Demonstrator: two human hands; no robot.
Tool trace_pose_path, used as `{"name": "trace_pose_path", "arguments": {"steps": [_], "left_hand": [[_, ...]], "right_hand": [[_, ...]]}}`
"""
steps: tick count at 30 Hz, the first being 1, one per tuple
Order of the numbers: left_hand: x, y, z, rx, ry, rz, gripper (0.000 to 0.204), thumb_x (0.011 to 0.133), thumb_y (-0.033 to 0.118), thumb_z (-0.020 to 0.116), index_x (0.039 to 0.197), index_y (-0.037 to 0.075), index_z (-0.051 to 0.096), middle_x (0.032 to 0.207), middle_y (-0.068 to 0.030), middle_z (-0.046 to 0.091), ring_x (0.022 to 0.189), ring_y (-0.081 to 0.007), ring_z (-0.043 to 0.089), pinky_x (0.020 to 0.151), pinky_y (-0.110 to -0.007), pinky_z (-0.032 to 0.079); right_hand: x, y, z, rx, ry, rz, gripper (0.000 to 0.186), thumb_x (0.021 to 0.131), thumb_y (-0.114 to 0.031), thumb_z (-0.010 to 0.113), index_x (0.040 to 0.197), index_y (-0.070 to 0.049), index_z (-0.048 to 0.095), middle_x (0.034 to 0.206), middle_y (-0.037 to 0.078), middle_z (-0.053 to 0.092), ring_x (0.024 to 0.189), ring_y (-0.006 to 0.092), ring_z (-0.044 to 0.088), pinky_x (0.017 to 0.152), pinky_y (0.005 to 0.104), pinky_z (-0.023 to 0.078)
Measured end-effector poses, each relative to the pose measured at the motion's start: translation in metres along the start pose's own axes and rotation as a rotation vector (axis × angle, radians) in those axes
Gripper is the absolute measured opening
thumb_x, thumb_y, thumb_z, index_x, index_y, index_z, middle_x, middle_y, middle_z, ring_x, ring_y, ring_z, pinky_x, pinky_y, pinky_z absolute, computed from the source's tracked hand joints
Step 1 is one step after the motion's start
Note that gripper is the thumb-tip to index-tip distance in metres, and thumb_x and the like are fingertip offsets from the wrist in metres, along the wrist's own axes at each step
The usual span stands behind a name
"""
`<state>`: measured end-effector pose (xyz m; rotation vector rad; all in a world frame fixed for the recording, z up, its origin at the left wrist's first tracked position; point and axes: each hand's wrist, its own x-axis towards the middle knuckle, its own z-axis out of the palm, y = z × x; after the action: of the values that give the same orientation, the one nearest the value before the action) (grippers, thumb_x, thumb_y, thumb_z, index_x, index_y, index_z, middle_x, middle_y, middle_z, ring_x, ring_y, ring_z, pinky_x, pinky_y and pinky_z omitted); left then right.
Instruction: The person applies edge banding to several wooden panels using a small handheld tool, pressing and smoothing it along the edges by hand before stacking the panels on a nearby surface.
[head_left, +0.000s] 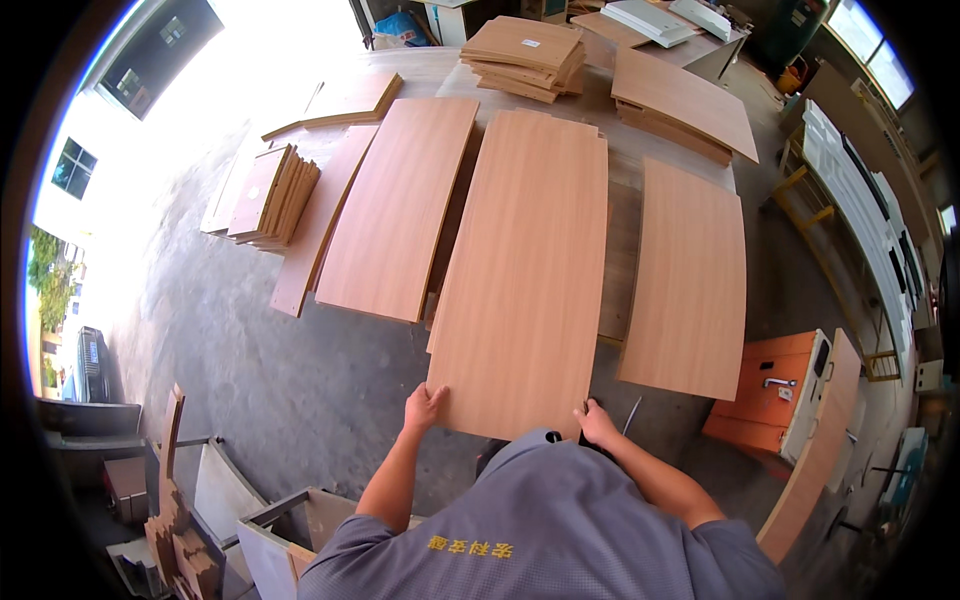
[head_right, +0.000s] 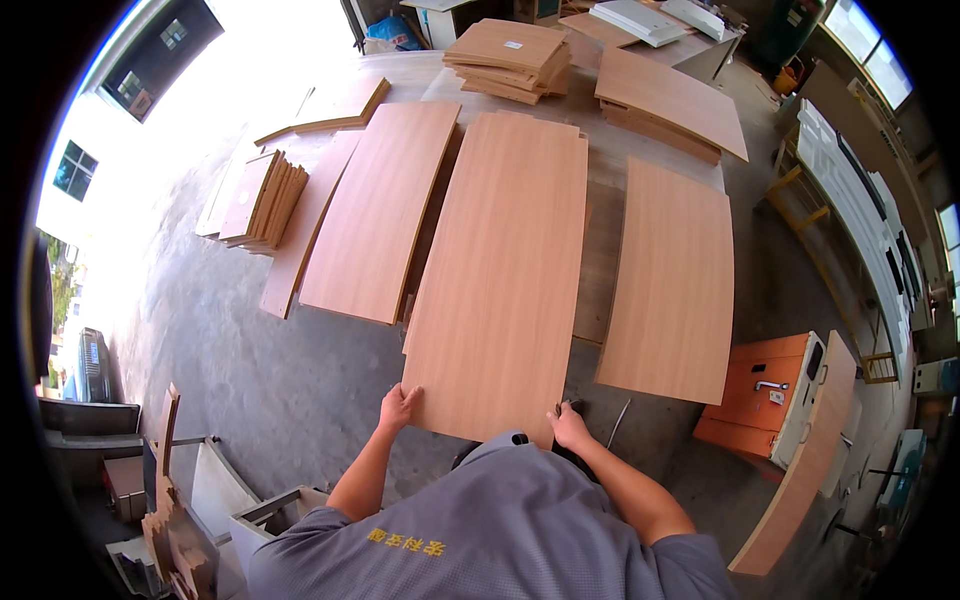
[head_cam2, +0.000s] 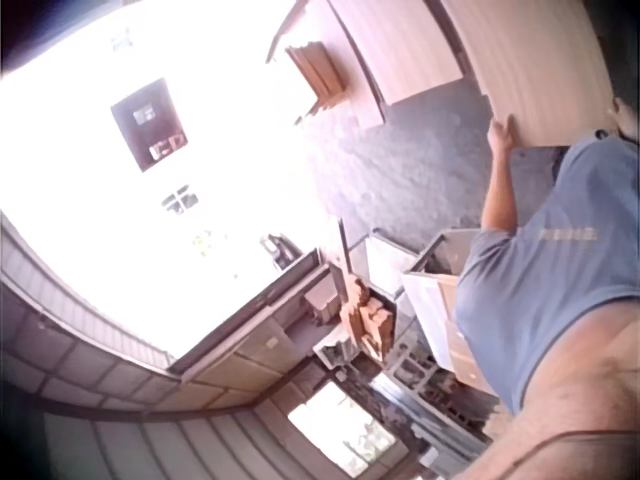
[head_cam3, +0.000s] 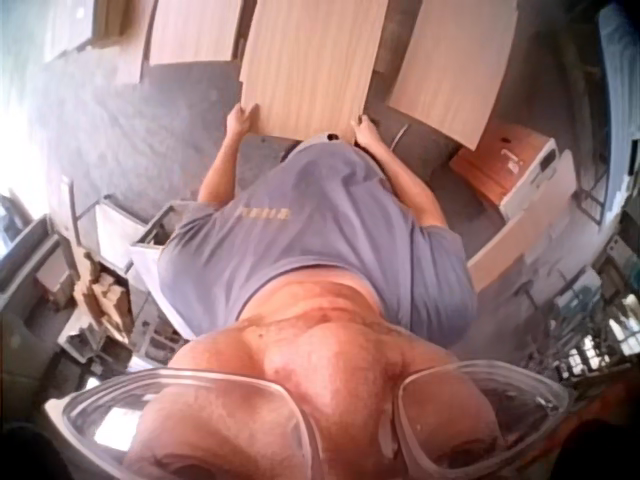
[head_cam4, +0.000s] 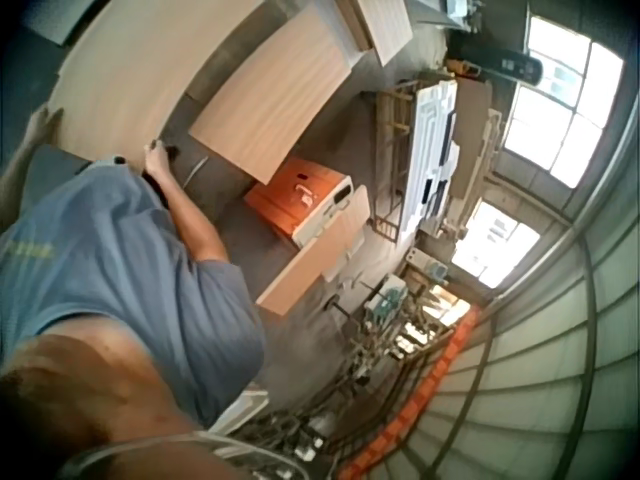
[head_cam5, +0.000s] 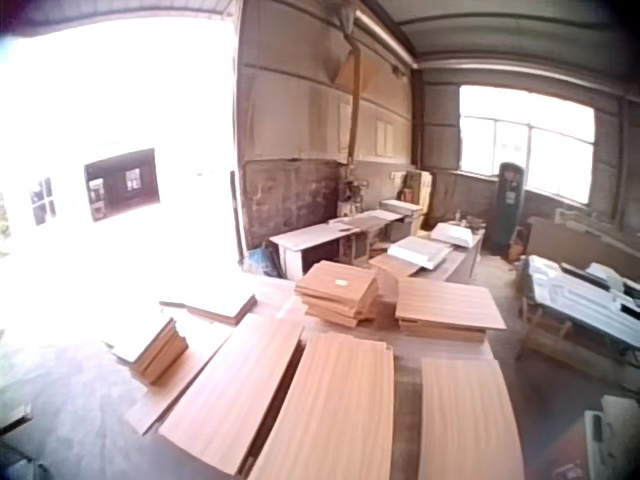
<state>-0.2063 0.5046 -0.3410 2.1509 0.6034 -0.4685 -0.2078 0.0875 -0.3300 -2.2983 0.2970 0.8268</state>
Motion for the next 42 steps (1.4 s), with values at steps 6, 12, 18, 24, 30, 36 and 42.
{"name": "trace_pose_path", "arguments": {"steps": [6,12,18,24,30,36,42], "left_hand": [[0.0,-0.013,0.011,-0.027,0.226,0.072,0.058,0.089,0.05,0.066,0.111,-0.002,0.057,0.094,-0.0218,0.07,0.09,-0.036,0.068,0.08,-0.043,0.052],[0.057,0.008,0.018,-0.034,0.761,0.339,0.062,0.091,0.045,0.067,0.13,-0.001,0.052,0.083,-0.0158,0.067,0.08,-0.0365,0.065,0.079,-0.042,0.052],[0.089,0.046,0.005,-0.111,0.412,0.211,0.043,0.095,0.042,0.062,0.105,0.001,0.071,0.087,-0.0158,0.071,0.081,-0.0313,0.068,0.079,-0.039,0.052],[0.098,0.012,-0.007,-0.183,0.296,0.225,0.048,0.096,0.045,0.059,0.097,-0.002,0.07,0.072,-0.0158,0.066,0.066,-0.0185,0.06,0.068,-0.035,0.05],[0.09,0.039,0.001,-0.086,0.269,0.177,0.048,0.097,0.046,0.056,0.108,0.001,0.07,0.087,-0.0207,0.071,0.083,-0.0299,0.07,0.077,-0.037,0.052],[0.047,0.065,0.015,0.474,0.452,0.306,0.063,0.098,0.042,0.046,0.141,-0.004,0.043,0.137,-0.0248,0.05,0.129,-0.0369,0.046,0.11,-0.045,0.033],[-0.031,0.121,0.119,0.79,0.169,0.665,0.077,0.096,0.042,0.046,0.151,-0.006,0.023,0.161,-0.0231,0.016,0.151,-0.0358,0.009,0.122,-0.05,0.005]], "right_hand": [[-0.006,0.013,0.018,0.226,0.084,-0.074,0.044,0.092,-0.031,0.062,0.118,0.004,0.056,0.113,0.026,0.066,0.108,0.0412,0.063,0.09,0.0455,0.05],[0.034,-0.022,0.004,0.174,0.233,-0.059,0.042,0.091,-0.029,0.06,0.117,0.004,0.061,0.109,0.029,0.066,0.105,0.043,0.063,0.09,0.0477,0.05],[0.066,-0.032,-0.013,0.07,0.25,-0.07,0.036,0.089,-0.025,0.062,0.113,0.002,0.066,0.098,0.023,0.07,0.091,0.0369,0.068,0.08,0.0438,0.053],[0.056,-0.039,-0.003,0.658,0.09,0.077,0.036,0.092,-0.022,0.061,0.119,0.002,0.066,0.109,0.017,0.072,0.096,0.0247,0.069,0.084,0.0365,0.051],[0.073,-0.016,-0.005,0.516,0.194,-0.188,0.043,0.094,-0.03,0.061,0.124,0.002,0.061,0.074,0.003,0.063,0.062,0.0125,0.057,0.057,0.03,0.046],[0.032,0.011,-0.054,0.236,0.096,-0.178,0.056,0.096,-0.047,0.054,0.121,0.003,0.063,0.108,0.024,0.069,0.1,0.0331,0.067,0.086,0.0405,0.051],[-0.03,0.233,-0.054,0.359,0.212,0.257,0.067,0.094,-0.062,0.05,0.097,0.003,0.067,0.069,0.012,0.063,0.06,0.0223,0.06,0.059,0.0372,0.047]]}}
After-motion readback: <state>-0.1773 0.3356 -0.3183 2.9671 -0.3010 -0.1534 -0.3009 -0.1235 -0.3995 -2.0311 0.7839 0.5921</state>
